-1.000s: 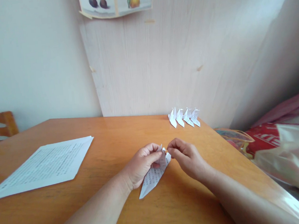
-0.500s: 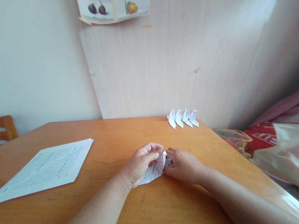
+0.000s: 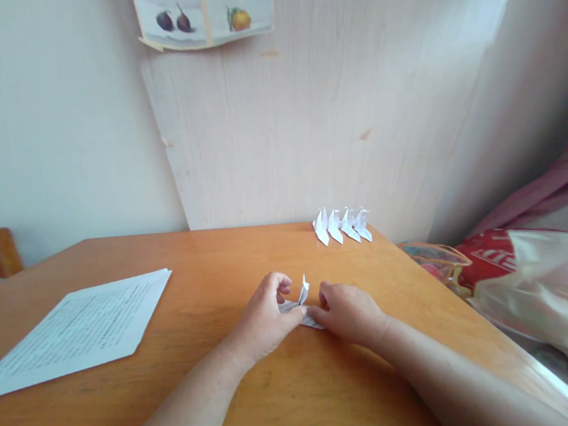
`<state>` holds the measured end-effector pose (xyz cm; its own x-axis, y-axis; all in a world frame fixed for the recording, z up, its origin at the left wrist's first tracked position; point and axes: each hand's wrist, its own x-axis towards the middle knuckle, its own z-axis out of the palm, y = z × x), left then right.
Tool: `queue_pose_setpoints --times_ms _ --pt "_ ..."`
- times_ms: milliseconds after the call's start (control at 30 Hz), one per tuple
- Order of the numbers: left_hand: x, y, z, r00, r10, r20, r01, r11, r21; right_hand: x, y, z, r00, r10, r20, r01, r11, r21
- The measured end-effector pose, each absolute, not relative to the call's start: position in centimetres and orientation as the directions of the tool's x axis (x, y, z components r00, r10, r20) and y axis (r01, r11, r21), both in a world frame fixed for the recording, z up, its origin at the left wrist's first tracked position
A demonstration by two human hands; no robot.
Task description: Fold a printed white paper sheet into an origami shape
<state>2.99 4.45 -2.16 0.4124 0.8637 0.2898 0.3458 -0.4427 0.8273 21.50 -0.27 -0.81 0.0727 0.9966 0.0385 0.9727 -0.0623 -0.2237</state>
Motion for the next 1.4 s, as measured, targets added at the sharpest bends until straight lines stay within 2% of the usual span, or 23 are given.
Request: queue_pose_setpoints --times_ms 133,300,367,567,667,733,833,1000,1167,1400 --pt "2.9 5.2 -2.4 0.480 0.836 0.265 0.327 -0.451 0.831 21.5 -0.7 -0.9 -0.010 1.000 -0.007 0.938 0.007 -0.347" --pt "3.0 5.5 -2.7 0.469 0.848 0.249 0.233 -0.391 0.891 21.6 -0.7 -1.2 -0.148 0.989 -0.023 0.849 0.115 -0.515" --pt "3.2 5.3 -2.6 0.486 0.844 0.228 0.188 -0.355 0.916 21.6 -0.5 -1.3 -0.135 0.990 0.038 0.818 0.133 -0.560" --pt "3.4 4.6 -1.9 0.535 0.822 0.195 0.128 -0.308 0.943 21.7 -0.5 -0.5 0.043 0.952 0.302 0.749 0.169 -0.641" --pt "3.4 4.4 -1.7 0.560 0.807 0.187 0.124 -0.305 0.944 21.5 -0.9 -0.3 -0.014 0.901 0.434 0.678 0.327 -0.658" --pt "3.4 4.3 -1.7 0.578 0.797 0.174 0.127 -0.298 0.946 21.3 -0.9 -0.4 -0.075 0.885 0.460 0.636 0.398 -0.661" --pt "3.4 4.3 -1.6 0.571 0.803 0.171 0.137 -0.299 0.945 21.1 -0.6 -0.8 -0.096 0.904 0.417 0.620 0.382 -0.685" --pt "3.0 4.2 -0.9 0.408 0.881 0.239 0.125 -0.313 0.941 20.9 -0.3 -1.2 -0.083 0.907 0.413 0.629 0.369 -0.684" --pt "2.8 3.8 0.1 0.449 0.881 0.148 0.007 -0.169 0.986 20.8 -0.4 -1.2 -0.100 0.897 0.431 0.631 0.392 -0.670" --pt "3.1 3.4 0.3 0.462 0.886 0.040 -0.029 -0.030 0.999 20.6 -0.4 -1.2 -0.109 0.888 0.446 0.639 0.406 -0.653"
